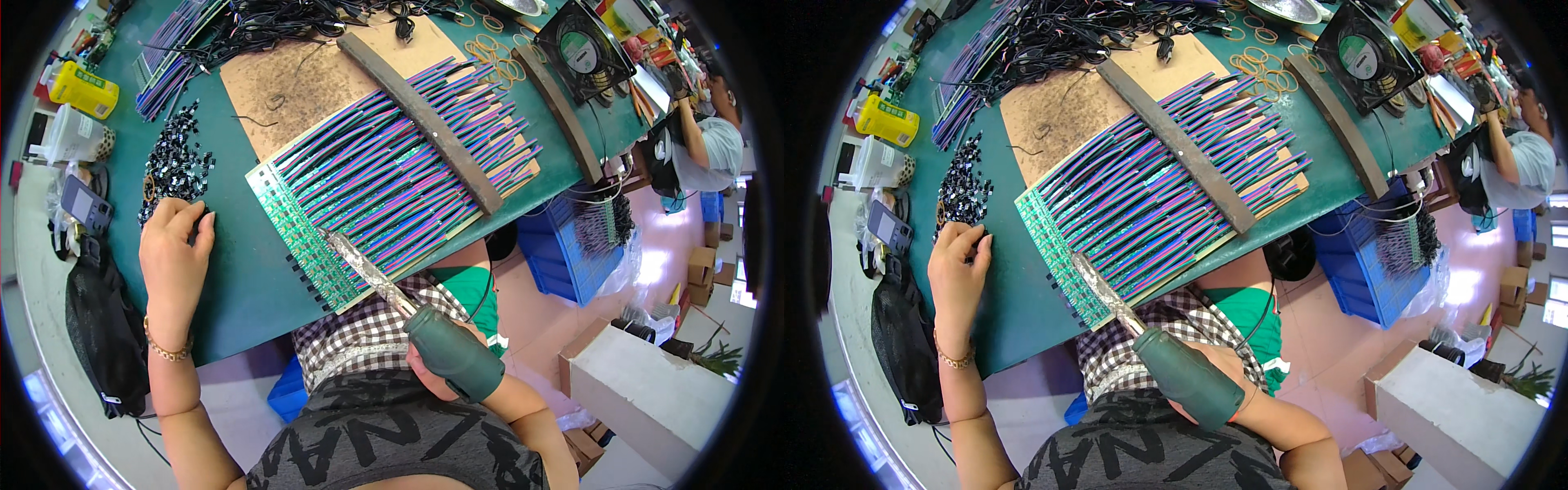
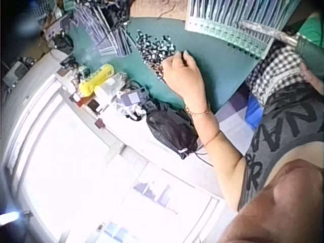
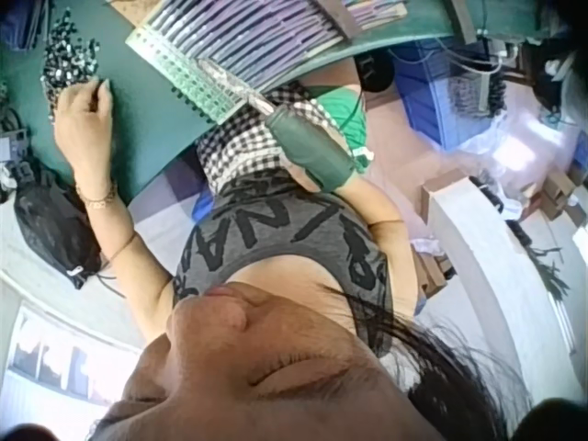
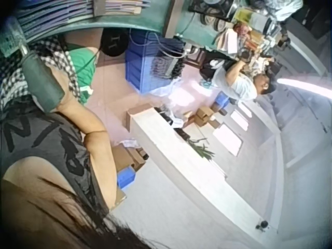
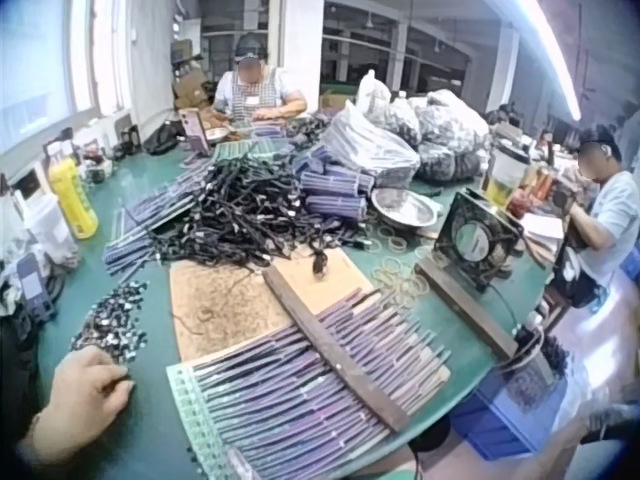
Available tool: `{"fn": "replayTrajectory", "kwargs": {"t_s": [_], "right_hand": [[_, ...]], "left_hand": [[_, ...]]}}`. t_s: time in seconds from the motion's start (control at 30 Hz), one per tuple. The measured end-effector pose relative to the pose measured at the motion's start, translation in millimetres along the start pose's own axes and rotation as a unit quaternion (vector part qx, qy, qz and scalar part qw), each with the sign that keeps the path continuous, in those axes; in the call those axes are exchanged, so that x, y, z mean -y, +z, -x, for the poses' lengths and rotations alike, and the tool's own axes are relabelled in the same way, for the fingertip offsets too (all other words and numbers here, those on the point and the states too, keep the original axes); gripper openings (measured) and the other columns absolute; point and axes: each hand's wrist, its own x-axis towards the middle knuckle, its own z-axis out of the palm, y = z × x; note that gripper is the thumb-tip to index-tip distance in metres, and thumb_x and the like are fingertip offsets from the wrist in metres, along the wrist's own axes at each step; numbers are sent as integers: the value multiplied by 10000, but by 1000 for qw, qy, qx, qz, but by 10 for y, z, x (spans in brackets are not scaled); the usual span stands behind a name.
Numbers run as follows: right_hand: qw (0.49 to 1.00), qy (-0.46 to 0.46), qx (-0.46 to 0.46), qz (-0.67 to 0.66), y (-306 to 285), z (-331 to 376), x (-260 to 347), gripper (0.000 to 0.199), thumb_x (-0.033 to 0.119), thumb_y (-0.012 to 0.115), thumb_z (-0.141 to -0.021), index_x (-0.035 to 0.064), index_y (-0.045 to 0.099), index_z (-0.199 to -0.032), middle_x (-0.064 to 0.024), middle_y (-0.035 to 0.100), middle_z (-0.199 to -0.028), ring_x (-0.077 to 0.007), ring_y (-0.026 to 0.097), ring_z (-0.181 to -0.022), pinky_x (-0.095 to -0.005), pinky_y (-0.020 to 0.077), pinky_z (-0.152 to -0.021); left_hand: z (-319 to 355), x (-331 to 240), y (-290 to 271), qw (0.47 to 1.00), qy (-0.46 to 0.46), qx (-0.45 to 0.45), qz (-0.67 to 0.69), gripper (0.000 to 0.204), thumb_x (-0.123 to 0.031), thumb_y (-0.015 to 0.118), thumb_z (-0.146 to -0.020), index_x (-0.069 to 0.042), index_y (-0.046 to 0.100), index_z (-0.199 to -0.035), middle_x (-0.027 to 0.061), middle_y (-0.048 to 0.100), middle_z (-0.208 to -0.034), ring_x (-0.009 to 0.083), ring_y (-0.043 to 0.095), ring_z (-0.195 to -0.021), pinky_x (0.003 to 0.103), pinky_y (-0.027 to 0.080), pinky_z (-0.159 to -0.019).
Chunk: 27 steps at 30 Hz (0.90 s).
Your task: The person solders ribbon cable connections onto circuit boards using a soldering gun, removes the completed board array, places a new array onto the workbench, and solders along the connection points with the soldering gun.
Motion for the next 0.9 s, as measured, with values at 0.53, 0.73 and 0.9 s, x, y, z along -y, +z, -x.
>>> {"fn": "replayTrajectory", "kwargs": {"t_s": [0.53, 0.73, 0.9], "right_hand": [[993, 16, -13, -117, -138, -142, 92, 307, 150, 500, -936, -26, 556, -1181, -105, 639, -1006, -190, 641, -847, -310, 535, -732], [985, 97, -39, -137, -216, -255, 171, 458, 175, 760, -651, -33, 636, -1040, -132, 666, -948, -258, 677, -706, -295, 542, -599], [994, -104, -26, 15, -250, -370, 322, 455, 167, 754, -649, -12, 640, -1051, -114, 658, -948, -254, 663, -684, -298, 528, -571]], "left_hand": [[64, -318, 227, 951, 221, -10, 215, 242, 112, 711, -697, -46, 648, -869, 47, 659, -801, 166, 639, -723, 503, 320, -1096], [108, -312, 233, 951, 274, -36, 136, 233, 58, 730, -678, -47, 655, -873, 47, 658, -816, 166, 631, -704, 523, 294, -1103], [155, -325, 262, 947, 305, -46, 89, 228, 29, 722, -693, -20, 650, -904, 63, 651, -828, 176, 622, -697, 553, 271, -1106]]}}
